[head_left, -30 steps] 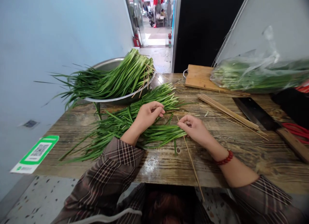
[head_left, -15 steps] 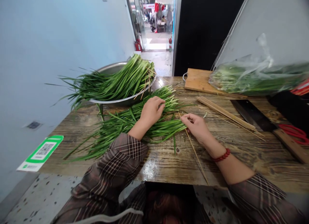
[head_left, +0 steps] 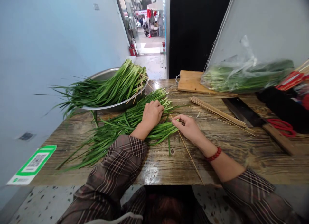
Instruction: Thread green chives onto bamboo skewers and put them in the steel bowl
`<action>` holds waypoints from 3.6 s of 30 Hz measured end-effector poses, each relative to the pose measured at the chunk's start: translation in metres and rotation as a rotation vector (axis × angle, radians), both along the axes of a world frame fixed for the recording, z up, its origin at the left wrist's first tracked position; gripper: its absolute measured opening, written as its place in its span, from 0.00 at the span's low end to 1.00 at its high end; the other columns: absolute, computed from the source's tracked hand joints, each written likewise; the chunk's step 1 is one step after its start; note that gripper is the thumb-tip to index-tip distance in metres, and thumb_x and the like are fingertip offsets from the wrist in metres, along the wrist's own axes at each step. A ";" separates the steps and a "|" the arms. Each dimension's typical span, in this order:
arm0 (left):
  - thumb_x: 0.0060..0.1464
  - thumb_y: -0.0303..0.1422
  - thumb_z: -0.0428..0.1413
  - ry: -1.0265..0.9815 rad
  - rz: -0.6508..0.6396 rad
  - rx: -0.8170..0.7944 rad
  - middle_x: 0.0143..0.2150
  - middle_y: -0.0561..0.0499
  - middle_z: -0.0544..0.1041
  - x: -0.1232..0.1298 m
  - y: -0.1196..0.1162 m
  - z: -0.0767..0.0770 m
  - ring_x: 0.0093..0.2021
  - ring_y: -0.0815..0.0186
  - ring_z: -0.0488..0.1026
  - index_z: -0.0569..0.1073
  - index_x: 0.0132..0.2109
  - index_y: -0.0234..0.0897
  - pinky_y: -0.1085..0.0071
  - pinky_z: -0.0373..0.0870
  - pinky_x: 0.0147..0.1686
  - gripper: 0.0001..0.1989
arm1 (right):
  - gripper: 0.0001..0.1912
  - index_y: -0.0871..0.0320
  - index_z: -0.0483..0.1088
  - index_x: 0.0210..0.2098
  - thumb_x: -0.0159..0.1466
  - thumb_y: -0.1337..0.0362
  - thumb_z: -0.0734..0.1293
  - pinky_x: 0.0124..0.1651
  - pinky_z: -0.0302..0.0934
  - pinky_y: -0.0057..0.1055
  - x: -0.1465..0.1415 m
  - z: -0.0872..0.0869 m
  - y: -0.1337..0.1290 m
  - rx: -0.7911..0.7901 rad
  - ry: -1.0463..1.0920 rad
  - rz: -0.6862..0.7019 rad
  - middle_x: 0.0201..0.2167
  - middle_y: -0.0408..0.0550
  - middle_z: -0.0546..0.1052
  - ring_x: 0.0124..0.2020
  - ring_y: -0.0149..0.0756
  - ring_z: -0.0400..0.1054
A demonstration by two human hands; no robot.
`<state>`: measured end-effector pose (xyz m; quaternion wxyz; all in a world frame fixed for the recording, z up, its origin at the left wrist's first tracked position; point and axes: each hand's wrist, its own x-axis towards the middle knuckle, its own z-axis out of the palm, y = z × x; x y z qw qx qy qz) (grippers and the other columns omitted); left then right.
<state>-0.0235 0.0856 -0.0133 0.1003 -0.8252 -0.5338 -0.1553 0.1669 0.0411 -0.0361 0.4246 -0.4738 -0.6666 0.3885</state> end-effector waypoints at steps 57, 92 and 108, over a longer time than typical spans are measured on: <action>0.54 0.24 0.57 -0.830 -0.284 -0.191 0.32 0.49 0.77 -0.003 -0.046 0.007 0.35 0.67 0.73 0.80 0.38 0.35 0.71 0.69 0.37 0.07 | 0.16 0.56 0.75 0.47 0.63 0.63 0.63 0.50 0.65 0.37 -0.001 0.008 -0.014 0.118 -0.008 0.047 0.42 0.50 0.80 0.44 0.39 0.74; 0.60 0.29 0.52 -0.260 0.015 -0.028 0.46 0.43 0.76 -0.024 -0.014 -0.013 0.46 0.58 0.69 0.75 0.51 0.35 0.60 0.66 0.50 0.14 | 0.18 0.59 0.72 0.49 0.62 0.59 0.64 0.26 0.62 0.26 0.001 -0.005 -0.004 -0.017 -0.021 0.030 0.36 0.48 0.78 0.27 0.31 0.69; 0.58 0.30 0.55 -0.362 0.052 0.007 0.44 0.50 0.80 -0.013 -0.037 0.006 0.47 0.59 0.69 0.78 0.38 0.40 0.62 0.58 0.43 0.06 | 0.16 0.59 0.75 0.43 0.60 0.57 0.66 0.27 0.63 0.26 0.000 0.002 -0.006 -0.093 0.118 0.055 0.33 0.47 0.77 0.27 0.30 0.67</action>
